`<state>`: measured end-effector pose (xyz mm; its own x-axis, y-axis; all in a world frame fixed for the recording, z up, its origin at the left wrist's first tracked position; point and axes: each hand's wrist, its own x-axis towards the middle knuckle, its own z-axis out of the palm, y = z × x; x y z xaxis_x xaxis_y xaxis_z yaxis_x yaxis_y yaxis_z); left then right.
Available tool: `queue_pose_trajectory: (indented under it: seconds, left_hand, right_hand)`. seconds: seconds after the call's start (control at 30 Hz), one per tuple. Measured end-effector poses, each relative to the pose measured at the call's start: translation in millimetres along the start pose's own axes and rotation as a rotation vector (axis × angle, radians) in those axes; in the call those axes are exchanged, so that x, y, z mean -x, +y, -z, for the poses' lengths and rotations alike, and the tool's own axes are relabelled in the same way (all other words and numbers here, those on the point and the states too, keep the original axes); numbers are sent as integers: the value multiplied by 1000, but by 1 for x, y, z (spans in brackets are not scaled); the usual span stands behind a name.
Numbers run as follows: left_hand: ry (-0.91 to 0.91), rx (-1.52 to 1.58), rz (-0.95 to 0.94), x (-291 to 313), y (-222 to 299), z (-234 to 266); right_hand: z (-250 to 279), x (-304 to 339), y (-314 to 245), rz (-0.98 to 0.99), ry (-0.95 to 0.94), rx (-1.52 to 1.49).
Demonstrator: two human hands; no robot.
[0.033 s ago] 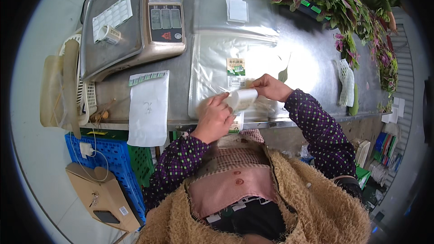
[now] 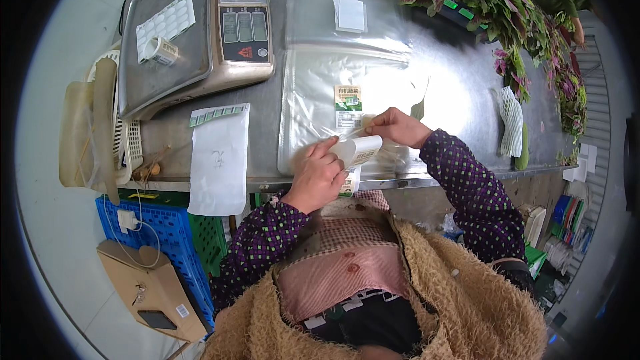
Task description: The person peels labels from a sheet and applies them to clear plastic bags on a stainless steel table, then gathers the labeled bags.
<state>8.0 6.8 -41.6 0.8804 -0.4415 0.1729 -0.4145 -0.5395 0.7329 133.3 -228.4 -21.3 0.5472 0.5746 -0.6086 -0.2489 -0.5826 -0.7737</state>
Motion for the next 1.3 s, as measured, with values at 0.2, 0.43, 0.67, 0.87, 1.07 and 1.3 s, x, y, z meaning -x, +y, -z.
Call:
queue_pose_trajectory:
  seconds: [0.2,0.43,0.67,0.87,1.07,1.3]
  left_hand:
    - [35,-91,-133,-6,31,6]
    - [-7,-134,-12,-18,8,-20]
    - [77,106,95,-15,-1,-23]
    - [-194,428,547,-25,7,10]
    - [235,599,176,-17,5,2]
    - [58,809,683,27,19,1]
  right_hand:
    - [-1,-6,9,-4,34,-300]
    - [-11,-9,10,-31,184,-159]
    - [130,5,-152,488,1147,243]
    - [-3,22,-65,308,246,504]
    - [-44,39,-57,196,173,113]
    - [-15,29,-102,512,538,284]
